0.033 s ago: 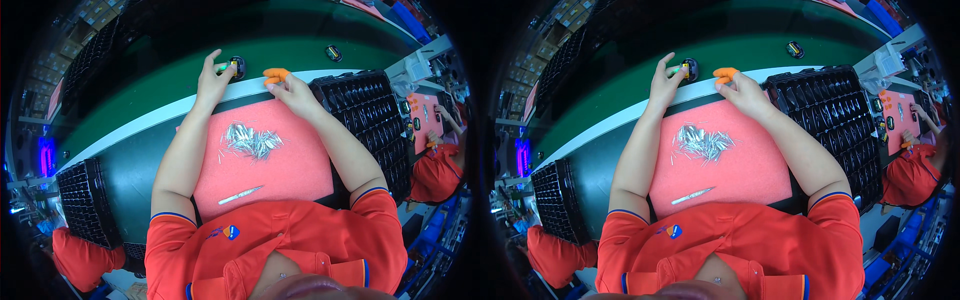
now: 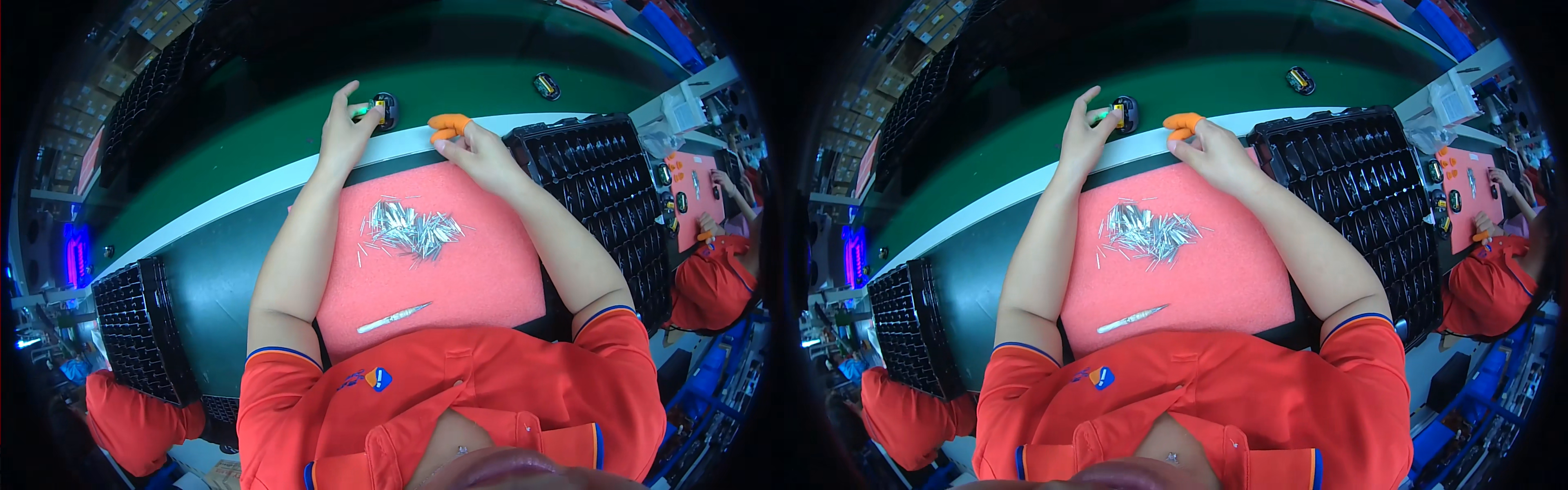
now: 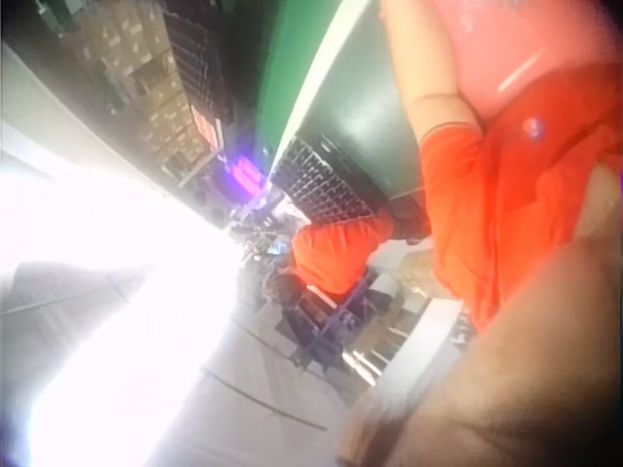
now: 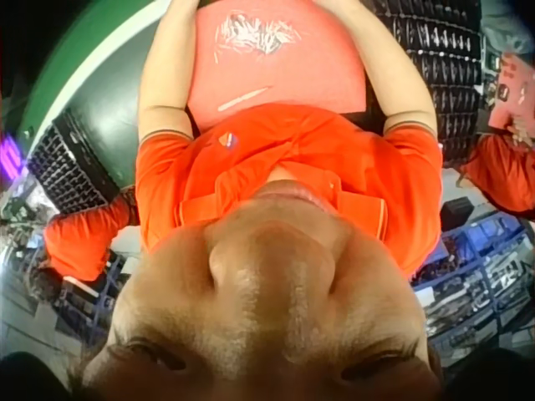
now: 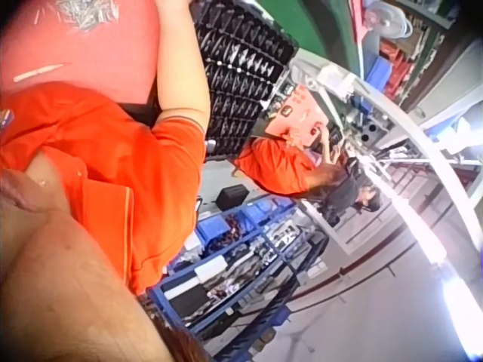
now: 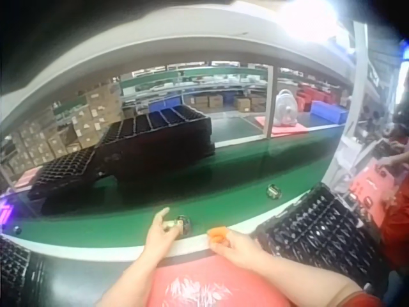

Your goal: Assembling small silver pins and orange components into black plastic housings at a factory workstation.

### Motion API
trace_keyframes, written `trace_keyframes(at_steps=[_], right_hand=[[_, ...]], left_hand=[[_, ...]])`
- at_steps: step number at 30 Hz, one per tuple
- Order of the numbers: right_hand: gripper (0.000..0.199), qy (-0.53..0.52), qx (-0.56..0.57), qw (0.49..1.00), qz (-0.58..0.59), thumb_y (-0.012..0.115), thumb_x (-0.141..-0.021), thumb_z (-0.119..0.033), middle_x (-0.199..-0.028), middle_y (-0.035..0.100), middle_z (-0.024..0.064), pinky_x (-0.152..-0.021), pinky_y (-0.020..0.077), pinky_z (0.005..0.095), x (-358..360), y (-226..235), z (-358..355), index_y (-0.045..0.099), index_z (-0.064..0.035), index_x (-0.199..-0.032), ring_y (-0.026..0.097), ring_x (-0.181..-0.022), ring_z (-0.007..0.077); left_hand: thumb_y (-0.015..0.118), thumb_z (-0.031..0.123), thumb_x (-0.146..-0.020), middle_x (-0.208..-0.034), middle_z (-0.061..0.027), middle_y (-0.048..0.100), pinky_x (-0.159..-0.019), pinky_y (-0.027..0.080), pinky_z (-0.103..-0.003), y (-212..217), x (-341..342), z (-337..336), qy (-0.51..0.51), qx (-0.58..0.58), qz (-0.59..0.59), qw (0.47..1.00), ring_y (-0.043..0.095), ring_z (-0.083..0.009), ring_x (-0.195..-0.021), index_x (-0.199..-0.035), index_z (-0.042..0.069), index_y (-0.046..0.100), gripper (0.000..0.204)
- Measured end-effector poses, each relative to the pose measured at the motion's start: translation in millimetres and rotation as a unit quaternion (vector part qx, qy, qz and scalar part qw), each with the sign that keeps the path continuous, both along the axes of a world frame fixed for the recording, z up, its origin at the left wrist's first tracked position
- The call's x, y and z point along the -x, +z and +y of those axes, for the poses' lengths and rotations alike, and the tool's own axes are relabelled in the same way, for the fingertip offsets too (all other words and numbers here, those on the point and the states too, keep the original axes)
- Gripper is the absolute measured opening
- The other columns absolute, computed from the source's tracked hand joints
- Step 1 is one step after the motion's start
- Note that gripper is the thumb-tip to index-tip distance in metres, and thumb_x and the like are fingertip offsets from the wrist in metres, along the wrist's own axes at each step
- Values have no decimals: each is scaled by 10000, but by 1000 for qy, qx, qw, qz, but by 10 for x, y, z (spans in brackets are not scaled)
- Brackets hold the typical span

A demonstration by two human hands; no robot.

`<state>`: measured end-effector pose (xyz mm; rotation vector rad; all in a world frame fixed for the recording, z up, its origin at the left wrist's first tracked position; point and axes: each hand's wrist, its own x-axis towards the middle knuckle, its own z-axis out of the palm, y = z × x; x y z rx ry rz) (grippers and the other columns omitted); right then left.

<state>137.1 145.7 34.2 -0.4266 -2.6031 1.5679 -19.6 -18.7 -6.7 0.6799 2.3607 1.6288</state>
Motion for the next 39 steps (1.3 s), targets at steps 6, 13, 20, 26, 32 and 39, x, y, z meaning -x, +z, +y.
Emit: trace_keyframes(at_steps=[6, 13, 20, 26, 32, 39], right_hand=[[281, 71, -126, 990, 9, 646, -860, -247, -808, 532, 50, -596, 409, 254, -30, -243, 24, 611, -19, -1021, 485, -670, 109], [330, 97, -174, 979, 26, 677, -830, -260, -809, 548, 118, -623, 444, 317, -25, -224, -33, 500, -18, -691, 538, -695, 213], [323, 91, -201, 973, 63, 666, -835, -273, -794, 552, 135, -637, 452, 332, -65, -211, 4, 539, 6, -736, 563, -707, 243], [315, 127, -184, 971, 89, 607, -868, -263, -810, 557, 131, -644, 462, 341, -25, -254, 61, 609, 4, -1034, 581, -698, 244], [353, 104, -173, 973, 111, 621, -868, -285, -876, 612, 100, -624, 469, 292, -393, 260, 316, 599, -60, -1139, 586, -665, 174], [410, -134, -345, 921, -117, 631, -839, -399, -965, 632, 133, -791, 472, 329, -1368, 592, 1205, 643, -57, -1065, 612, -871, 240]], left_hand=[[589, 325, -877, -1101, -151, 647, -964, 399, -369, -34, 86, -10, 33, 55, 15, 998, 580, -282, -1073, -1369, 49, 363, 608], [431, 431, -936, -1216, -151, 588, -1075, 254, -410, -118, 123, -24, 52, 85, 54, 994, 459, -325, -1222, -1402, 66, 361, 595], [401, 505, -940, -1433, -161, 379, -1088, 260, -357, -49, 76, 6, 10, -8, 20, 1000, 335, -298, -1339, -1421, 128, 358, 613], [394, 458, -959, -1393, -101, 438, -1107, 192, -362, 52, -12, -46, 31, -42, -11, 999, 320, -246, -1341, -1371, 110, 422, 539], [424, 400, -959, -1346, -105, 480, -1093, 209, -340, 101, -35, 184, 1, -80, -31, 996, 363, -223, -1305, -1346, 86, 439, 498], [471, 305, -957, -1295, -126, 513, -1059, 274, -305, 89, -38, 61, 21, -118, -61, 991, 431, -201, -1252, -1311, 45, 464, 440]])
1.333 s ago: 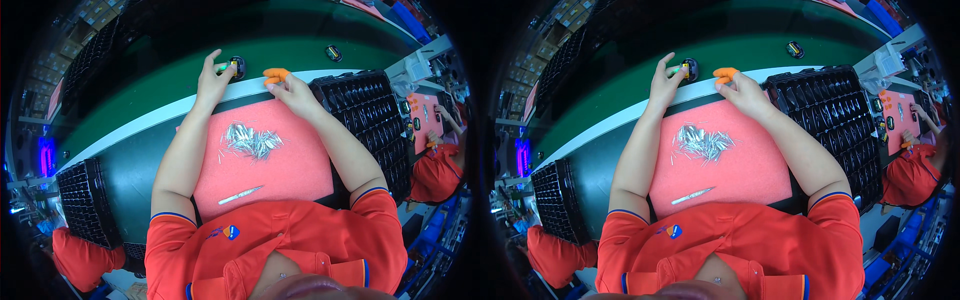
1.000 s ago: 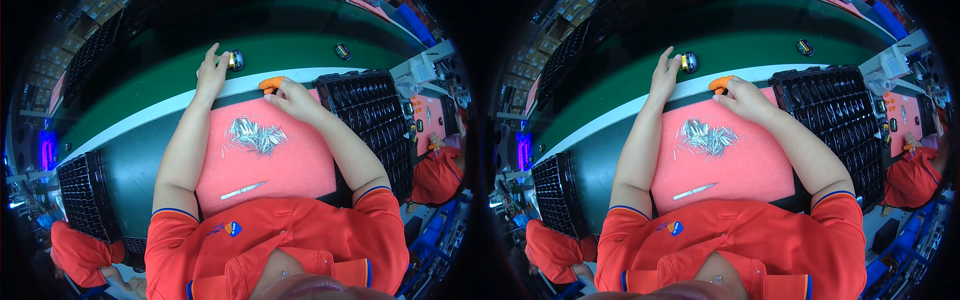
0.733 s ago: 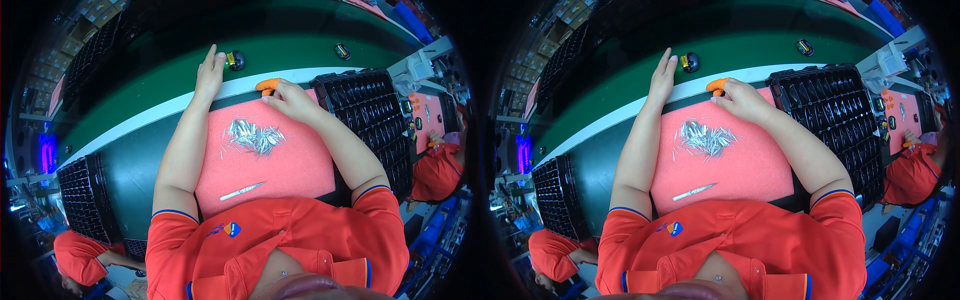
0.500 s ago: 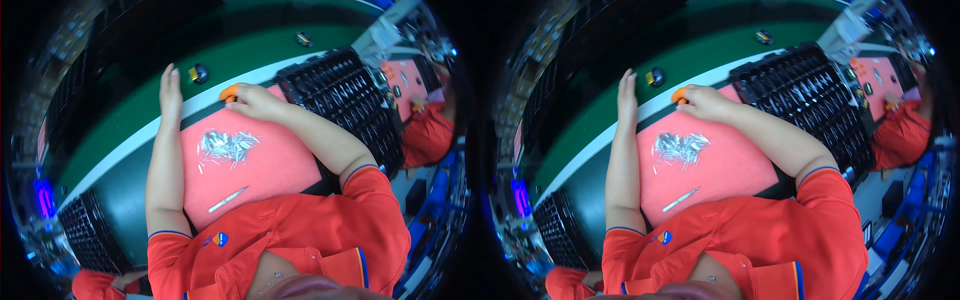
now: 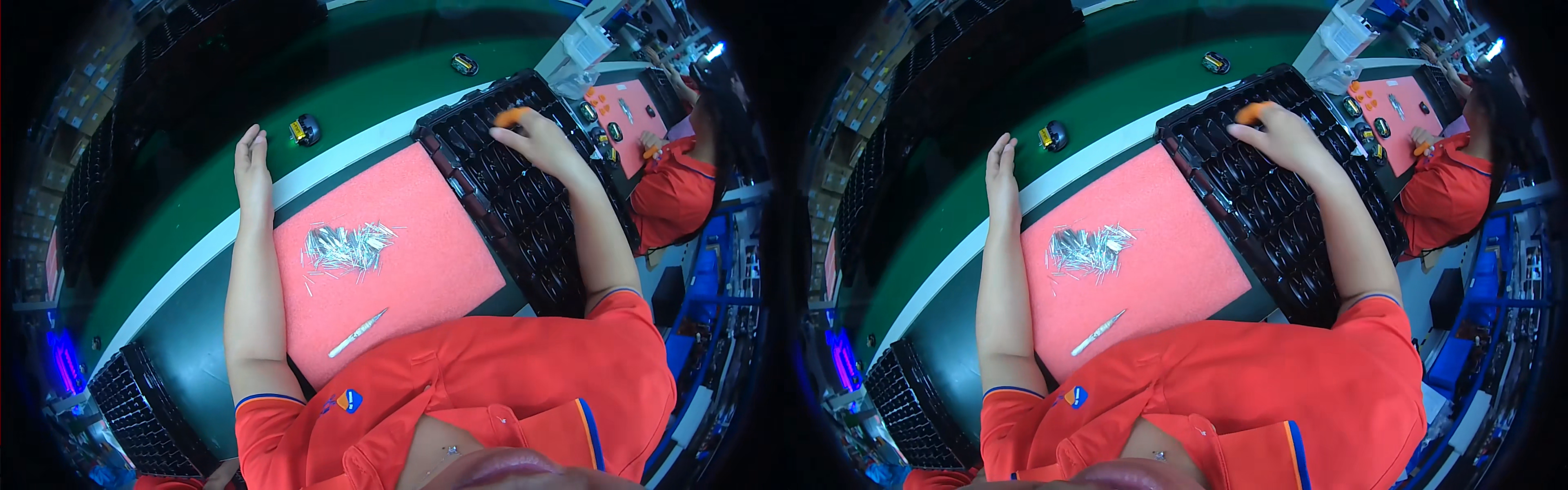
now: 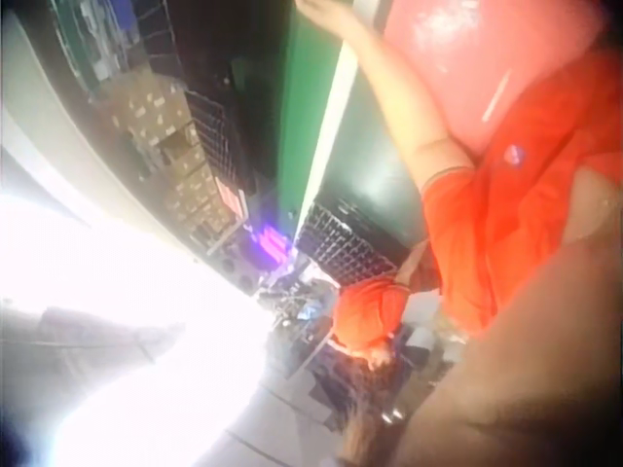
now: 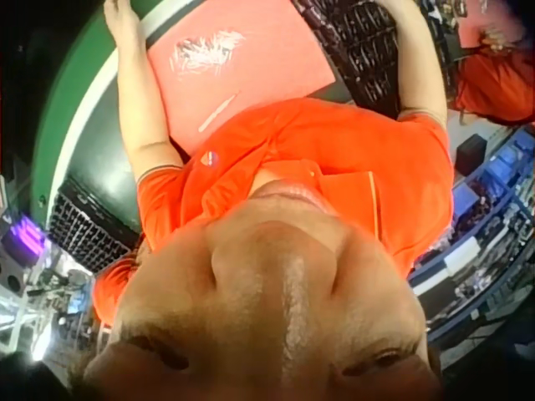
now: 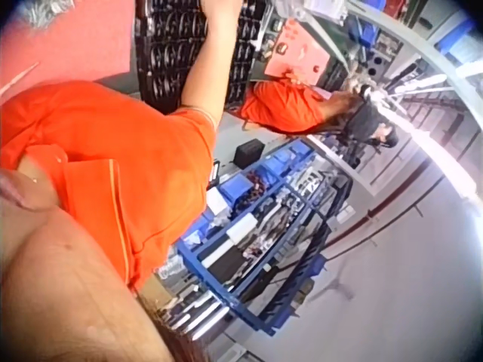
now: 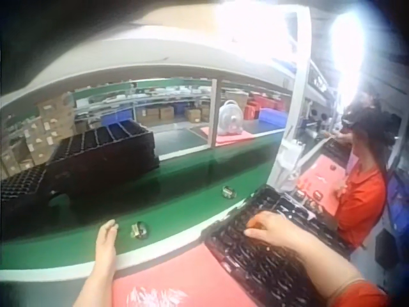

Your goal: Assembling small silver pins and orange components into black plastic housings at a factory workstation.

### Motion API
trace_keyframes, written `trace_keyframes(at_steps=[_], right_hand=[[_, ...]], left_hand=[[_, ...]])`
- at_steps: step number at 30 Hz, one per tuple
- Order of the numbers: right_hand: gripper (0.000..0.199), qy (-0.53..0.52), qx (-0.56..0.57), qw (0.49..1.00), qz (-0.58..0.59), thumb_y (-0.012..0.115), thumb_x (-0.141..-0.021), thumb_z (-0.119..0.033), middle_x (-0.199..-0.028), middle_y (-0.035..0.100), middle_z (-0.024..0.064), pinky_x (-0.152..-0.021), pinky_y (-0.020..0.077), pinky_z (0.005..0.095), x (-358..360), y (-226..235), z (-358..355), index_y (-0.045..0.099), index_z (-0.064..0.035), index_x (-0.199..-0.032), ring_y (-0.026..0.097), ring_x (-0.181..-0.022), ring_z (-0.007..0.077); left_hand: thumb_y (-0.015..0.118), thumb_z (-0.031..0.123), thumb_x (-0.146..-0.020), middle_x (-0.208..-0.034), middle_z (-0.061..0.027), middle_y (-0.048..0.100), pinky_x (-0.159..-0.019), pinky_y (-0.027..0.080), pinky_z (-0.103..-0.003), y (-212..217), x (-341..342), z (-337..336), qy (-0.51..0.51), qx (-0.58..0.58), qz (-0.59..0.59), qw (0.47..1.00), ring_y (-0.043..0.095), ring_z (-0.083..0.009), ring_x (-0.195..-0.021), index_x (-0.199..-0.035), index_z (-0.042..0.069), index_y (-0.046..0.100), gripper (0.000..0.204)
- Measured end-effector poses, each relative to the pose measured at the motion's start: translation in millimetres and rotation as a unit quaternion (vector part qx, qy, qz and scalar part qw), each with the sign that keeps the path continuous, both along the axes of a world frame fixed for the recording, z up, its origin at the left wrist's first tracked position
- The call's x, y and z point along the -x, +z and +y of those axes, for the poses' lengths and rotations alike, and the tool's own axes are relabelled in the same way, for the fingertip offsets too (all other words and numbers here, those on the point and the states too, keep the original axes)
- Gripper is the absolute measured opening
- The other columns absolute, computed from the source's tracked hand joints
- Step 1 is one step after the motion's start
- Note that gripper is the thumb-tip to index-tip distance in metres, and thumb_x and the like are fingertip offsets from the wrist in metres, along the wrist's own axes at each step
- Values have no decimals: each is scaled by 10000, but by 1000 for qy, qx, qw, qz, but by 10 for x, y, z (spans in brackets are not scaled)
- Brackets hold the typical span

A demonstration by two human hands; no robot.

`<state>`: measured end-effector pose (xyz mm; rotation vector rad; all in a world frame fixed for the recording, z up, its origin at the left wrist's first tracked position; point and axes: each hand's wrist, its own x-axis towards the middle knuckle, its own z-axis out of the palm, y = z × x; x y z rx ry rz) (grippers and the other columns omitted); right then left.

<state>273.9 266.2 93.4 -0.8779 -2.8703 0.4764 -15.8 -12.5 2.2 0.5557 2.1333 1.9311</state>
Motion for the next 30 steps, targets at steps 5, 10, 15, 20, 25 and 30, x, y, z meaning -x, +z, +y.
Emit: trace_keyframes(at_steps=[5, 10, 15, 20, 25, 30], right_hand=[[547, -91, -14, 990, -105, 672, -762, -497, -1065, 649, 154, -884, 469, 352, -315, -193, 158, 656, -52, -1081, 622, -1003, 275], [529, -111, 10, 989, -98, 680, -759, -482, -1017, 669, 133, -869, 476, 355, -358, -260, 163, 660, -52, -1066, 640, -955, 268], [488, -108, 23, 993, -45, 699, -775, -372, -1015, 650, 177, -850, 467, 346, -383, -195, 139, 612, 0, -1079, 632, -931, 268], [531, -73, 67, 993, 70, 708, -776, -332, -938, 647, 122, -725, 484, 290, 7, 62, -214, 519, -8, -1152, 617, -750, 173], [522, 78, 99, 984, 127, 710, -753, -306, -712, 548, 90, -573, 419, 291, 713, 89, -833, 514, 6, -1123, 547, -626, 170], [495, 202, 89, 952, 212, 723, -753, -193, -926, 567, 159, -648, 463, 303, 1312, -289, -1153, 489, 5, -1142, 562, -722, 211]], left_hand=[[501, 264, -945, -1260, -119, 531, -1041, 304, -299, -13, -25, -8, 7, -1, -4, 1000, 458, -193, -1224, -1288, 33, 485, 414], [482, 260, -950, -1302, -102, 516, -1079, 239, -315, -52, -20, -17, -10, 0, -16, 1000, 419, -195, -1265, -1323, 61, 461, 423], [474, 229, -951, -1299, -116, 523, -1071, 254, -301, -64, -4, -21, -13, -4, -15, 1000, 434, -193, -1255, -1325, 49, 453, 416], [514, 184, -929, -1253, -132, 547, -1014, 342, -297, -114, 62, -72, 4, -21, -4, 1000, 493, -197, -1187, -1293, 39, 475, 394], [530, 175, -925, -1064, -86, 622, -809, 445, -249, -105, 47, -104, -20, -66, 55, 996, 584, -136, -950, -1245, 50, 509, 344], [546, 254, -930, -653, 0, 523, -520, 401, -198, 91, -269, -20, -164, -104, -26, 981, 480, -64, -570, -1212, 53, 502, 349]])
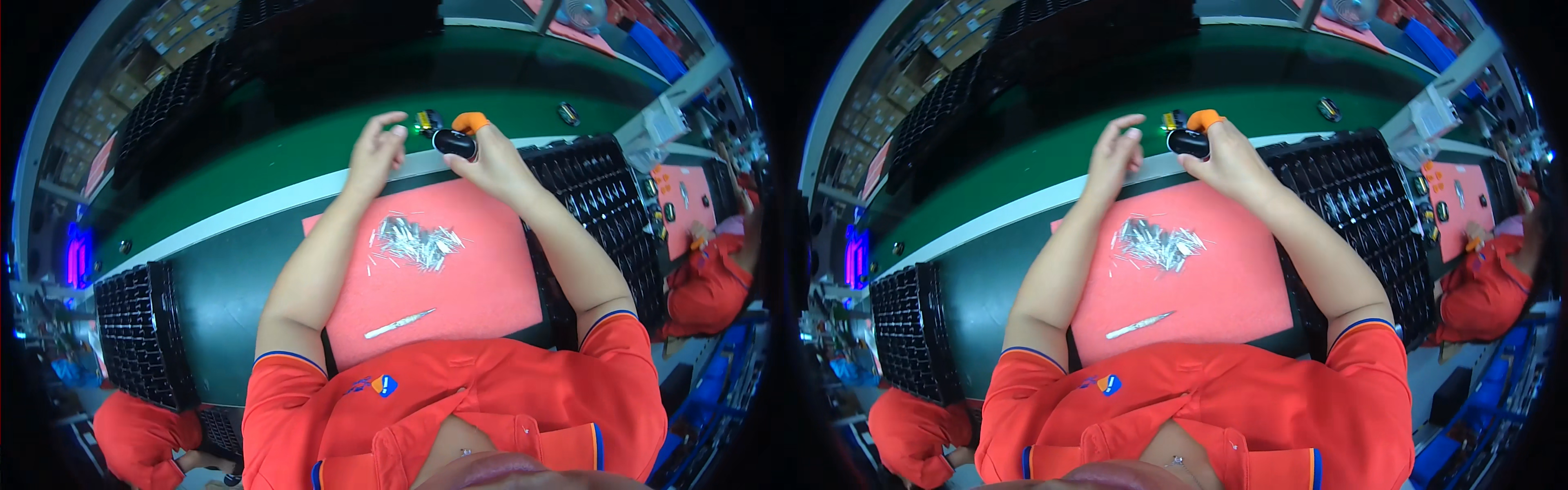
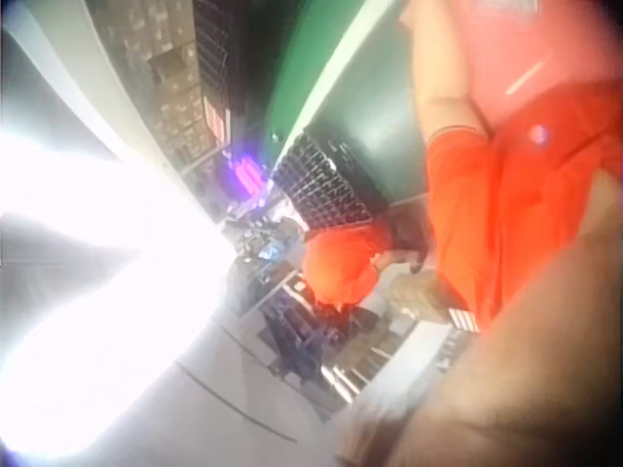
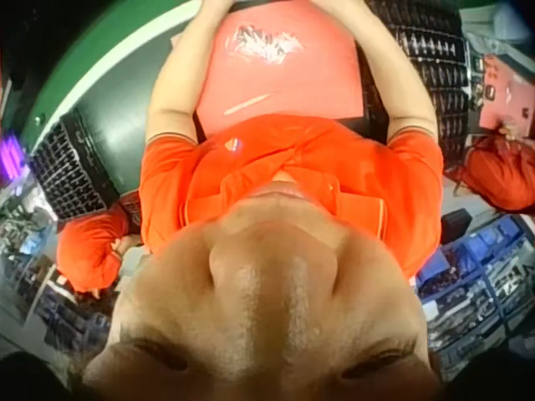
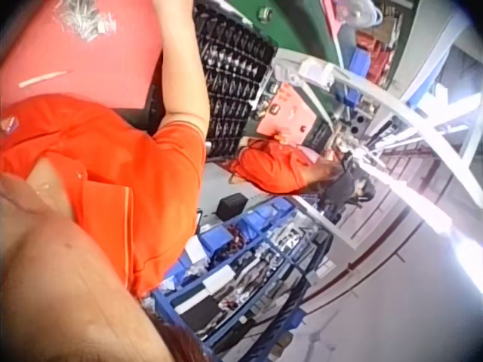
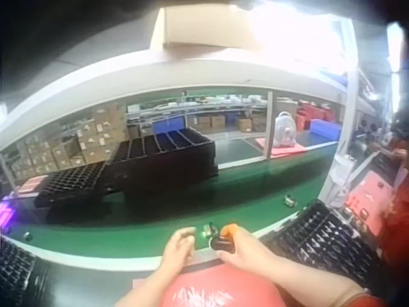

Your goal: Assembling small silver pins and orange components into black plastic housings at a factory workstation.

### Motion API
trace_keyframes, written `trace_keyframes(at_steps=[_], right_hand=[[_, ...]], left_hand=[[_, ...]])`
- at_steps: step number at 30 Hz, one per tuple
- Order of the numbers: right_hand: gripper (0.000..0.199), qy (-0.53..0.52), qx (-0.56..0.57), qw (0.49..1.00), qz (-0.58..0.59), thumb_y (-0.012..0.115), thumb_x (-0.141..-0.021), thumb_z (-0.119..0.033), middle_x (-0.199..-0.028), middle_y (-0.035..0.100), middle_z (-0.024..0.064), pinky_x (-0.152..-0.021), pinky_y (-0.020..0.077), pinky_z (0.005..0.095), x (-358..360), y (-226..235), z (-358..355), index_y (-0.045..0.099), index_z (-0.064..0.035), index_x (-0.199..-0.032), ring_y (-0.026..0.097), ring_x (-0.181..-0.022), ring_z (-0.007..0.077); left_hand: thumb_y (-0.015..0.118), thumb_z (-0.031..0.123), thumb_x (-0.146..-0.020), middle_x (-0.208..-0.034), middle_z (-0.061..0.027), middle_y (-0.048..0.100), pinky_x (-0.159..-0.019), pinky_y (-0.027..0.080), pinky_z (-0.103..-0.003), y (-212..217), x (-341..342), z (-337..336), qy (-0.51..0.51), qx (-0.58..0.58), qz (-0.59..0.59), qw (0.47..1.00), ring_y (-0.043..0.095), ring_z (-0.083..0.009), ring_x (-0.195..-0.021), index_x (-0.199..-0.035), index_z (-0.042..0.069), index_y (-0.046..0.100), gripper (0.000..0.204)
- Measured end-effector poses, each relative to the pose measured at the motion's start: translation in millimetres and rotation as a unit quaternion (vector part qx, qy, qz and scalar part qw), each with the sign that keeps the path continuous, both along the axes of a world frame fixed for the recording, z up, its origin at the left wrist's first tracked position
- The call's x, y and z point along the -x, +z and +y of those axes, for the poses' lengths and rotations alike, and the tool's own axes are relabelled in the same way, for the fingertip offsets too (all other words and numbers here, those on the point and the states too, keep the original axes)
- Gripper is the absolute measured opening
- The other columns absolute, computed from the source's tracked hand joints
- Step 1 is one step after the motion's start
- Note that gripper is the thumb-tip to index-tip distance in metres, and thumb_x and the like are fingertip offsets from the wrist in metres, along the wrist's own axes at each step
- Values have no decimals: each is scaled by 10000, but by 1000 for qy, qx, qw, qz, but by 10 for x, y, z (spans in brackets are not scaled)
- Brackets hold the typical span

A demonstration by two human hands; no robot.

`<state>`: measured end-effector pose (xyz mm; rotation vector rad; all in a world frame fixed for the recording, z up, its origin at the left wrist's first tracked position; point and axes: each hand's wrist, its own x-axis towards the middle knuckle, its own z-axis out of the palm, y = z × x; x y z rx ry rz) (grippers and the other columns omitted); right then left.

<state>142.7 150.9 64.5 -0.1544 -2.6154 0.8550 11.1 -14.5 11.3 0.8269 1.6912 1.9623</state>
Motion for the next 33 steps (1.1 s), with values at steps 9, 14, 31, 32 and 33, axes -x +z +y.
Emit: trace_keyframes(at_steps=[9, 14, 31, 32, 33], right_hand=[[544, 35, 83, 996, 0, 704, -790, -202, -974, 562, 148, -720, 477, 308, 189, -208, -245, 450, -8, -1231, 590, -820, 222], [491, 24, 441, 895, -62, 403, -984, -403, -876, 568, 49, -687, 467, 224, 277, -501, 46, 433, -31, -1304, 566, -715, 99], [418, 29, 472, 871, -132, 539, -939, -332, -892, 584, 22, -723, 479, 221, 243, -356, 30, 525, -12, -1208, 555, -720, 81], [406, 29, 481, 866, -132, 534, -942, -325, -881, 581, 21, -720, 478, 221, 241, -349, 26, 525, -11, -1200, 555, -716, 82], [395, 28, 491, 861, -131, 529, -945, -318, -870, 579, 19, -717, 476, 221, 237, -343, 22, 525, -10, -1193, 556, -712, 83]], left_hand=[[554, 47, -890, -656, 25, 471, -530, 385, -167, -58, -66, 18, -46, 19, 6, 999, 480, -33, -586, -1228, 44, 494, 344], [556, 48, -891, -662, 21, 469, -533, 388, -170, -77, -82, 85, -39, 38, 20, 998, 481, -34, -596, -1216, 36, 487, 332], [605, 76, -889, -728, 1, 523, -585, 442, -168, -138, -52, 75, -50, 42, 17, 998, 532, -48, -646, -1168, 41, 450, 321], [601, 80, -892, -735, 0, 529, -592, 447, -168, -138, -50, 79, -49, 41, 9, 998, 532, -47, -649, -1172, 40, 456, 318], [598, 84, -895, -743, -1, 536, -598, 452, -167, -139, -53, 84, -49, 39, 1, 998, 532, -46, -652, -1176, 40, 462, 316]])
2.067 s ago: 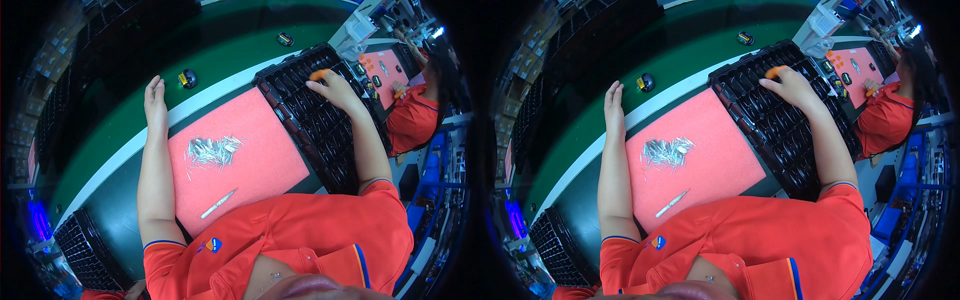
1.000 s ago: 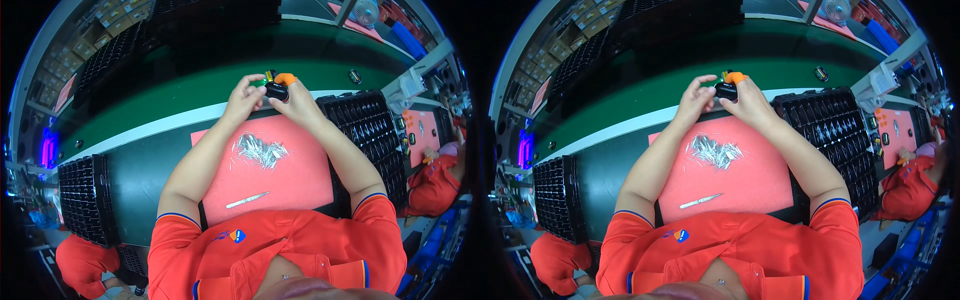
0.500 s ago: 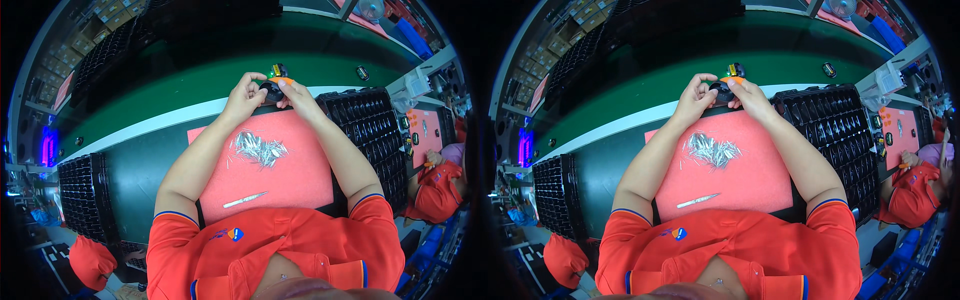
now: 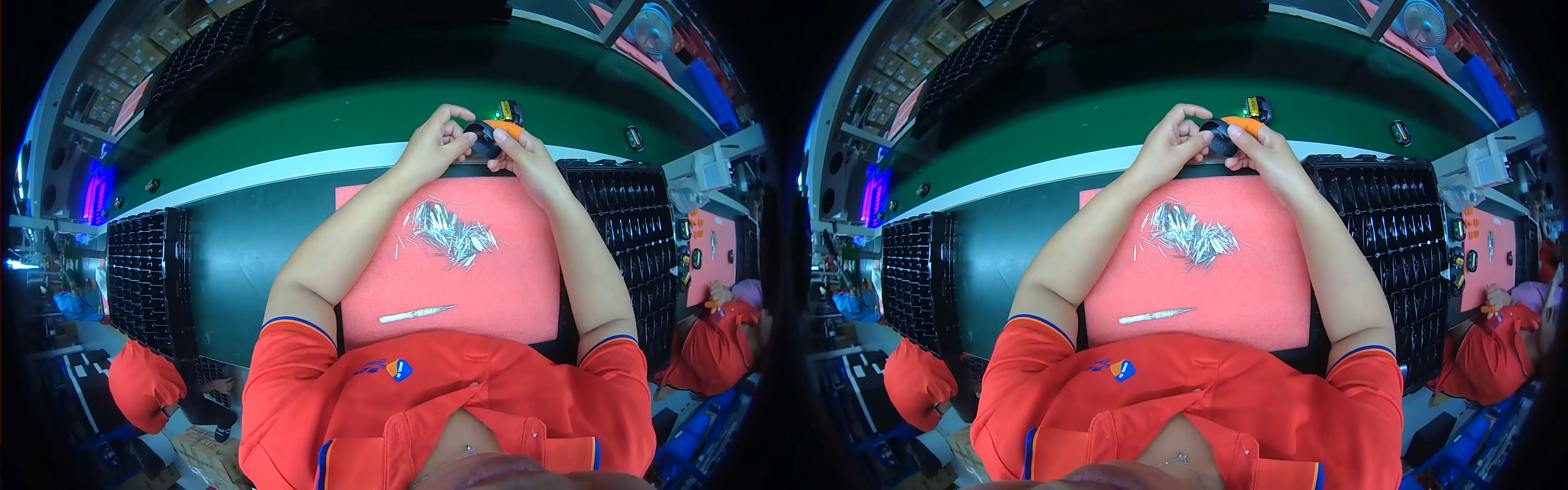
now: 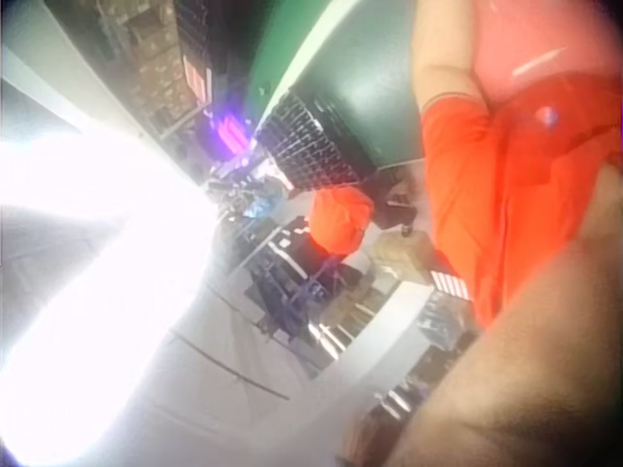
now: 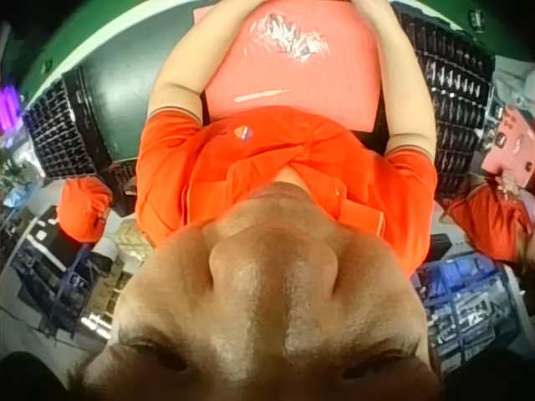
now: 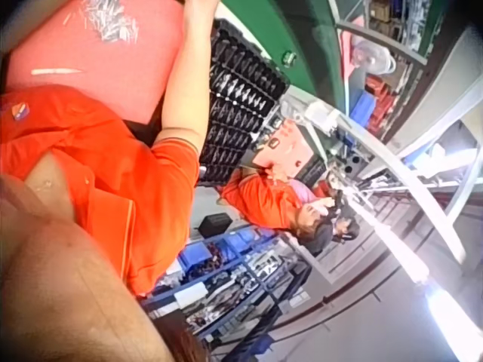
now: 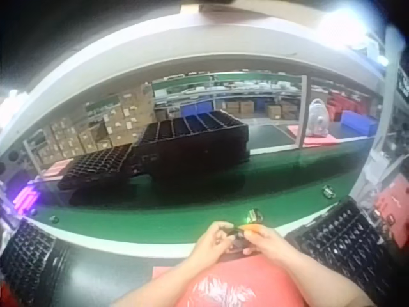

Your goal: Assembling small silver pins and orange components into black plastic housings at a factory workstation.

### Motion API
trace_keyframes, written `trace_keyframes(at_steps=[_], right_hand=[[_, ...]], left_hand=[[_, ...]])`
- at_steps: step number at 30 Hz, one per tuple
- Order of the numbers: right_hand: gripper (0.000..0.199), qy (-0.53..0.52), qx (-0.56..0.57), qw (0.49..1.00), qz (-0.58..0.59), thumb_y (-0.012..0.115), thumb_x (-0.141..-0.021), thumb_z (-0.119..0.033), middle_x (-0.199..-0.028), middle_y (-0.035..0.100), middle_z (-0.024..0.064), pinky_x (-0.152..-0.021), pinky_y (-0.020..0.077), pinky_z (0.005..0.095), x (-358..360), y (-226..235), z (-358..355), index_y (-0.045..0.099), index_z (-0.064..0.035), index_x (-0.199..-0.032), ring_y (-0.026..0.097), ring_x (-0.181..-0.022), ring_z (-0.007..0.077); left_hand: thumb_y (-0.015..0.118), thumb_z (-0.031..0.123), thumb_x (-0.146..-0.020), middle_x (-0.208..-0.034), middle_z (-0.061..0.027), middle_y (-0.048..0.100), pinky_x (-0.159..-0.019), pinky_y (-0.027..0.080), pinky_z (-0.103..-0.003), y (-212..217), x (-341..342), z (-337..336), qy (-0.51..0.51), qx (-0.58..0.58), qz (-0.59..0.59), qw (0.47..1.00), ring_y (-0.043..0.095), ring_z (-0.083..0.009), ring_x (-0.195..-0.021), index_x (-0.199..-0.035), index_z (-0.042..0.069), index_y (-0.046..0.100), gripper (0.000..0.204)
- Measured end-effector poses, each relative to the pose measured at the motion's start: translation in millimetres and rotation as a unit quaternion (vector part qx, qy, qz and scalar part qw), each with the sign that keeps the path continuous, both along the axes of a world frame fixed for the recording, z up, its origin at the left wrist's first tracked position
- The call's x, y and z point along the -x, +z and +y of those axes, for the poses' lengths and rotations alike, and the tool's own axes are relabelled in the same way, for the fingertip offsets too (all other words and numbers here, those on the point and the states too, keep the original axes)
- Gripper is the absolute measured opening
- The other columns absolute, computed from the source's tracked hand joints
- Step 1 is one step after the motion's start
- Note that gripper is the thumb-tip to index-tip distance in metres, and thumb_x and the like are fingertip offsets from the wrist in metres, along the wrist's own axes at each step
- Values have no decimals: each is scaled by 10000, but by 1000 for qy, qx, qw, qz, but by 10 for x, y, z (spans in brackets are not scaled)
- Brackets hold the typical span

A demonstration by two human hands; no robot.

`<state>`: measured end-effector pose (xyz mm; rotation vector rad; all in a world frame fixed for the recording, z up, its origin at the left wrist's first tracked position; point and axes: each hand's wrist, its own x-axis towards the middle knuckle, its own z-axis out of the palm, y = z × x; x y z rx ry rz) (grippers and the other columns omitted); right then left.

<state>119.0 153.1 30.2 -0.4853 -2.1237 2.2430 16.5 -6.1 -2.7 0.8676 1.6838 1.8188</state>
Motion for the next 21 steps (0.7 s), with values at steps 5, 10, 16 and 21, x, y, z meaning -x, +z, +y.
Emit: trace_keyframes(at_steps=[5, 10, 16, 21], right_hand=[[384, 10, 10, 1000, -11, 522, -949, -312, -839, 570, 14, -704, 471, 223, 8, 20, -36, 527, -10, -1187, 554, -701, 82], [391, 11, -11, 1000, -5, 516, -952, -319, -823, 569, 8, -688, 464, 218, 9, 35, -42, 532, -14, -1194, 540, -685, 74], [392, -1, -12, 1000, 0, 515, -952, -330, -826, 572, -4, -677, 453, 208, 30, -11, 7, 547, -23, -1193, 516, -669, 64], [407, -28, -62, 997, 45, 533, -942, -341, -801, 592, 6, -634, 440, 197, 34, -62, 30, 575, -30, -1200, 544, -664, 56]], left_hand=[[583, 93, -907, -762, 1, 543, -625, 463, -169, 16, -8, -44, -7, 7, -15, 1000, 531, -40, -672, -1202, 38, 475, 319], [566, 98, -919, -786, -5, 545, -646, 467, -171, 35, -12, -44, -6, 13, 3, 1000, 530, -42, -696, -1225, 43, 471, 325], [527, 120, -943, -827, -22, 551, -686, 477, -195, 13, -11, -20, -23, 6, 22, 999, 538, -61, -734, -1279, 51, 450, 352], [483, 111, -956, -891, -49, 574, -768, 478, -225, 19, -26, -35, -35, -3, 9, 999, 558, -90, -812, -1323, 63, 429, 374]])
